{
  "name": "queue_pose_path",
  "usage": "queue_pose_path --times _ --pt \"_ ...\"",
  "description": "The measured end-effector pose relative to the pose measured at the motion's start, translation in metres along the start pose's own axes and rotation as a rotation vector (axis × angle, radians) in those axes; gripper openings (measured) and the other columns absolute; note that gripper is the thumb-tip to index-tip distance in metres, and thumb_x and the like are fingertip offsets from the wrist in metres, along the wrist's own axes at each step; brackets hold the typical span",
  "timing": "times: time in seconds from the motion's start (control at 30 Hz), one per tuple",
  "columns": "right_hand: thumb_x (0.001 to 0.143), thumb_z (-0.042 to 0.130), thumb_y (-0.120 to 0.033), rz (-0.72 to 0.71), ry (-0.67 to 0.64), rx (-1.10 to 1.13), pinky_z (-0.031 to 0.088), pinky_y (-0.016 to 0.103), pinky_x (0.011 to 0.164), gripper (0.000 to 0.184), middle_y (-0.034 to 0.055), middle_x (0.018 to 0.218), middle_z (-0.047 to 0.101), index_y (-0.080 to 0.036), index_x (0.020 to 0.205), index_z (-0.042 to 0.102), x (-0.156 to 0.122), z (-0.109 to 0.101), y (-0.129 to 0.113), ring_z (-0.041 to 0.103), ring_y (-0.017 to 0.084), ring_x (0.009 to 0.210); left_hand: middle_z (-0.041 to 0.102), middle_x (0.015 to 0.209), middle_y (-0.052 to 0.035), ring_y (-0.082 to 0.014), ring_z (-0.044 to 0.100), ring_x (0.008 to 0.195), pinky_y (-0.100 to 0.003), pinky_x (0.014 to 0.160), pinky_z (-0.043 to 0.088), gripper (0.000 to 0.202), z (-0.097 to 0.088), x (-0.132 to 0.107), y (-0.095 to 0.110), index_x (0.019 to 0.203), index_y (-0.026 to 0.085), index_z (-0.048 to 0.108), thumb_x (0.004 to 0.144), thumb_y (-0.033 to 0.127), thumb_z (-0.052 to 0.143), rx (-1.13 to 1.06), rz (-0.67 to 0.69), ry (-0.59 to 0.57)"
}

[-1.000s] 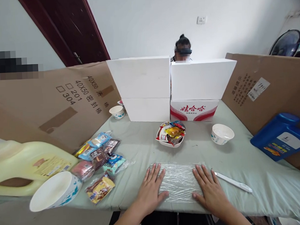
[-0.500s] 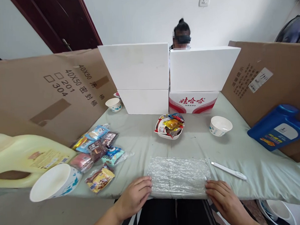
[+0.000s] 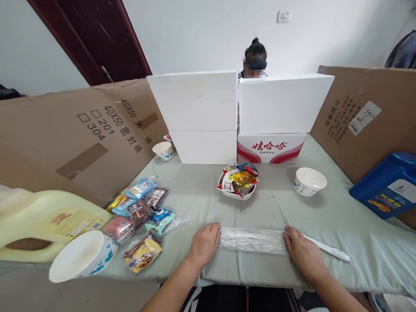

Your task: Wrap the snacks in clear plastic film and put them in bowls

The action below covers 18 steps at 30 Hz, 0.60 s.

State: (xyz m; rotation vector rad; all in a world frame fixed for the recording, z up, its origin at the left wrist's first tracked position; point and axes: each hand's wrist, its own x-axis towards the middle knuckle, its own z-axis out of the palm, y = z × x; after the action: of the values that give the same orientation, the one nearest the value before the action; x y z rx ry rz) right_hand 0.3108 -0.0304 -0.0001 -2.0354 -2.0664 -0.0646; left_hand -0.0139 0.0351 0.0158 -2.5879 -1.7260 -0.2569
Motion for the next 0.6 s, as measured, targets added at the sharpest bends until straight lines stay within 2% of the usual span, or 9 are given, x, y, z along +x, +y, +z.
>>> queue_pose_path --times 0.1,0.2,0.27,0.33,0.4,0.5,0.6 --pt "0.098 0.033 -0.028 -0.031 0.072 -0.082 0.047 0.034 0.063 0.031 0.0104 0.091 0.068 -0.016 0.107 0.06 0.0 -0.002 0.001 0.065 0.021 0.07 0.068 0.085 -0.0064 -0.0226 0.065 0.071 -0.033 0.065 0.049 0.019 -0.008 0.001 0.002 0.1 0.017 0.063 0.094 0.019 0.046 0.062 -0.055 -0.042" --pt "0.096 0.04 -0.034 -0.134 0.249 -0.083 0.046 0.041 0.082 0.031 0.0141 0.104 0.065 -0.016 0.11 0.061 0.0 -0.009 -0.003 0.062 0.027 0.094 0.065 0.09 -0.0077 -0.023 0.063 0.076 -0.034 0.068 0.049 0.018 -0.02 -0.001 0.016 0.102 0.016 0.063 0.093 0.02 0.048 0.085 -0.107 0.048" --pt "0.095 0.045 -0.038 -0.288 0.295 -0.055 0.038 0.046 0.096 0.033 0.0138 0.122 0.06 -0.019 0.117 0.06 0.001 -0.013 -0.011 0.053 0.03 0.116 0.063 0.091 -0.0074 -0.0224 0.061 0.083 -0.034 0.073 0.049 0.019 -0.024 -0.003 0.035 0.1 0.017 0.064 0.093 0.02 0.047 0.032 -0.041 0.12" --pt "0.092 0.047 -0.047 -0.486 0.226 -0.042 0.028 0.048 0.106 0.047 0.0104 0.139 0.051 -0.022 0.132 0.052 0.001 -0.014 -0.021 0.04 0.031 0.131 0.062 0.093 -0.0071 -0.0226 0.059 0.087 -0.034 0.076 0.049 0.019 -0.023 -0.006 0.058 0.103 0.017 0.065 0.092 0.02 0.049 -0.035 0.033 0.124" --pt "0.089 0.047 -0.058 -0.626 0.125 -0.042 0.021 0.049 0.11 0.068 0.0083 0.148 0.041 -0.023 0.146 0.036 -0.003 -0.01 -0.03 0.03 0.031 0.138 0.062 0.098 -0.0094 -0.0258 0.058 0.091 -0.037 0.076 0.05 0.027 -0.018 -0.008 0.077 0.113 0.016 0.064 0.089 0.026 0.056 -0.033 -0.004 0.08" --pt "0.084 0.05 -0.062 -0.614 0.083 -0.058 0.021 0.048 0.109 0.083 0.0102 0.151 0.036 -0.019 0.151 0.025 -0.022 -0.004 -0.038 0.027 0.032 0.139 0.061 0.108 -0.0143 -0.0319 0.056 0.098 -0.044 0.08 0.05 0.047 -0.01 -0.01 0.085 0.127 0.013 0.059 0.086 0.037 0.061 0.023 -0.122 0.032" --pt "0.081 0.057 -0.047 -0.581 0.125 -0.089 0.023 0.045 0.108 0.079 0.0093 0.15 0.039 -0.017 0.149 0.031 -0.051 -0.001 -0.035 0.031 0.032 0.137 0.059 0.122 -0.0144 -0.0333 0.053 0.11 -0.049 0.091 0.045 0.052 -0.004 -0.012 0.08 0.136 0.018 0.051 0.088 0.037 0.057 0.016 -0.095 0.041"
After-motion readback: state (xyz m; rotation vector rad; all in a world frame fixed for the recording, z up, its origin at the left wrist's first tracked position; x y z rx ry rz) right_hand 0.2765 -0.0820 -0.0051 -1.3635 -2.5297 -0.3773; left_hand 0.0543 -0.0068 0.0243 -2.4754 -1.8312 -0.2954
